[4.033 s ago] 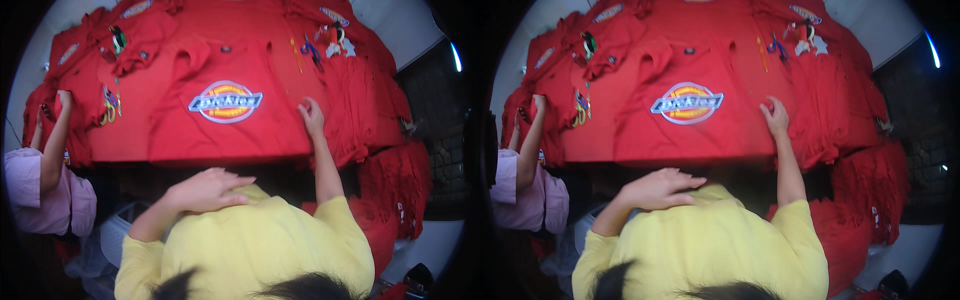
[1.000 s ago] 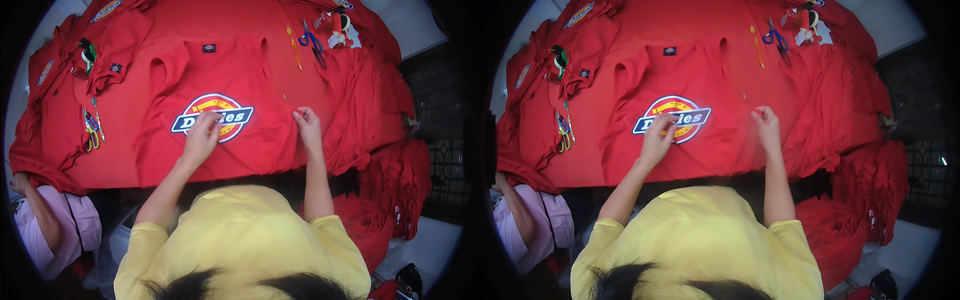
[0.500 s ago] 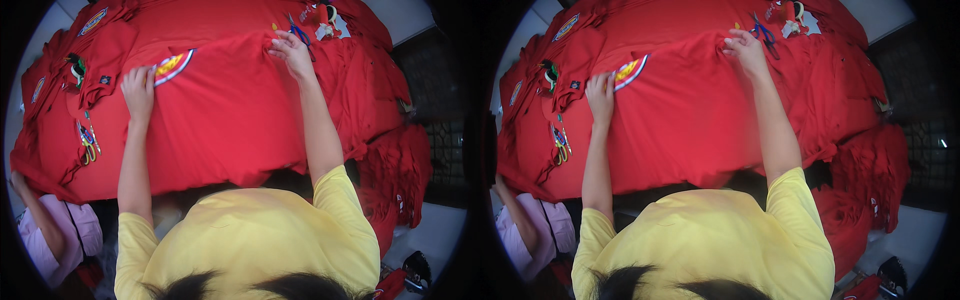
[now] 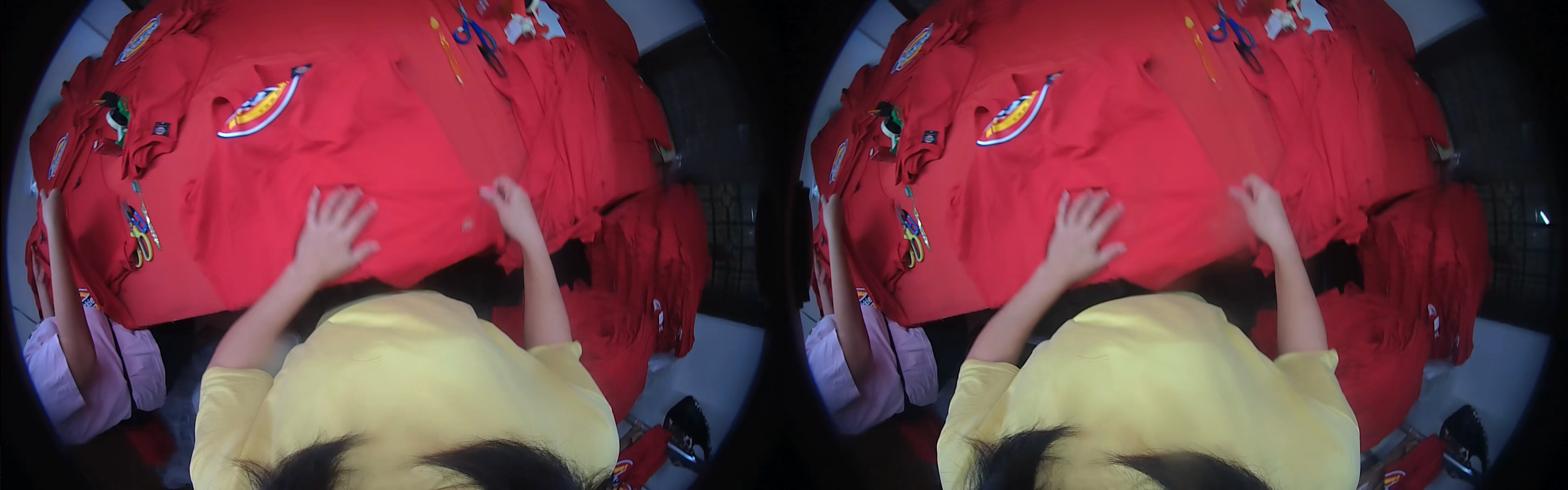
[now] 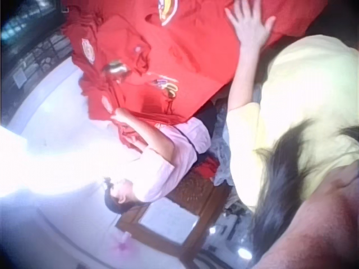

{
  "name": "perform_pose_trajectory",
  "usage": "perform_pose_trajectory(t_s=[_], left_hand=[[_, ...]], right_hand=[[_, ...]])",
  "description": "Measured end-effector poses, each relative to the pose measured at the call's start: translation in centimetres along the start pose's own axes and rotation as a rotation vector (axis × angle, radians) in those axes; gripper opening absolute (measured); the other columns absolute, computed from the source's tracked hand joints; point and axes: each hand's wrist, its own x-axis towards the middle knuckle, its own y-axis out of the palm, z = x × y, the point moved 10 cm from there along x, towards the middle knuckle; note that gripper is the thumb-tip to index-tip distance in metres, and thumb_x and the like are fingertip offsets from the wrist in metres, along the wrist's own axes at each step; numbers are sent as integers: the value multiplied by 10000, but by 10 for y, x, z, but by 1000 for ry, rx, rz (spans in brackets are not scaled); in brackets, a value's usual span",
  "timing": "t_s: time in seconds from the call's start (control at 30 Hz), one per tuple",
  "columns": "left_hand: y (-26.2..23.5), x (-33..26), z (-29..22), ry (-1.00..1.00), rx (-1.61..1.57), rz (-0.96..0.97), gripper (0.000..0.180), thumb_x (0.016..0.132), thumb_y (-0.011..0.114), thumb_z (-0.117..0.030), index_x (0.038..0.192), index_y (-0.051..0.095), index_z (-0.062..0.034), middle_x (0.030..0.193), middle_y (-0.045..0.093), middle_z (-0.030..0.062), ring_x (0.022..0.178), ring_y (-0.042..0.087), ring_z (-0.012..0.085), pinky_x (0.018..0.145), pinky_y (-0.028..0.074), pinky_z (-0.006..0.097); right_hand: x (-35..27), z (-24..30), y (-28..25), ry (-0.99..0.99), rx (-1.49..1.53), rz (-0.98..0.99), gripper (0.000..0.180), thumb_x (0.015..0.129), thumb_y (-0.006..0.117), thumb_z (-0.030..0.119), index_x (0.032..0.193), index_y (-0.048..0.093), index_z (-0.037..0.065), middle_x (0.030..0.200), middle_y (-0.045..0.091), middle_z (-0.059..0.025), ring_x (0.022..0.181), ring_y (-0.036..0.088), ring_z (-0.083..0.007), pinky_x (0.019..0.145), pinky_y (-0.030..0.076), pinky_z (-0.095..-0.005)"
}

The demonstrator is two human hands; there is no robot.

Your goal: The person picks up red shirts from a table one at a time, turning them over and spreading them flat by hand to check the surface and the logo.

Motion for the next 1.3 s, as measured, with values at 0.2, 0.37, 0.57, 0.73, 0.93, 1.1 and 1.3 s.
perform_pose_trajectory(t_s=[0.2, 0.37, 0.57, 0.73, 0.93, 1.1, 1.3], left_hand=[[-27, 52, 83, -52, 166, -170, 575, 880, 592, -455, 1332, 506, -111, 1375, 463, 145, 1269, 423, 332, 1096, 289, 483], [-36, 10, 16, -213, -162, -29, 512, 745, 743, -484, 893, 541, -37, 932, 543, 155, 848, 551, 330, 759, 449, 449], [4, -39, -41, -260, -243, 170, 401, 741, 765, -277, 948, 523, -34, 904, 516, 131, 833, 548, 325, 726, 480, 419], [-14, -43, -36, -253, -157, 11, 414, 738, 768, -173, 1041, 527, -26, 971, 520, 134, 868, 561, 318, 700, 497, 415], [-2, -56, -10, -476, -664, 15, 125, 892, 628, -87, 988, 557, -49, 844, 571, 61, 754, 612, 211, 652, 516, 337], [-39, -36, 8, -765, -1345, -297, 32, 983, 512, -82, 975, 495, -57, 850, 495, -26, 700, 472, 34, 578, 406, 186], [-265, -6, 39, -253, -935, -934, 46, 941, 539, -78, 966, 578, -78, 783, 520, -29, 650, 416, 24, 556, 330, 186]], right_hand=[[9, 89, -52, -361, 208, -418, 252, 943, 582, 247, 960, 609, -3, 872, 637, -157, 758, 626, -224, 671, 467, -339], [-52, 71, 39, -45, 276, 407, 306, 976, 514, 262, 1015, 615, -25, 842, 674, -122, 732, 655, -195, 640, 523, -334], [-108, 111, 165, -20, 498, 849, 325, 1000, 473, 186, 1217, 525, -50, 869, 650, -119, 639, 640, -147, 546, 546, -270], [-88, 139, 173, -168, 482, 751, 219, 990, 475, 172, 1013, 502, -43, 786, 613, -112, 537, 619, -158, 445, 519, -282], [-89, 148, 178, -225, 481, 766, 322, 1008, 465, 278, 1116, 508, -22, 861, 622, -113, 619, 623, -148, 504, 526, -282], [-75, 171, 166, -405, 823, 581, 656, 993, 403, 542, 1385, 423, 15, 1172, 586, -160, 1033, 578, -193, 868, 472, -341], [-50, 184, 160, -701, -75, 150, 472, 948, 517, 410, 1259, 567, 59, 1126, 597, -284, 1040, 576, -428, 879, 471, -474]])
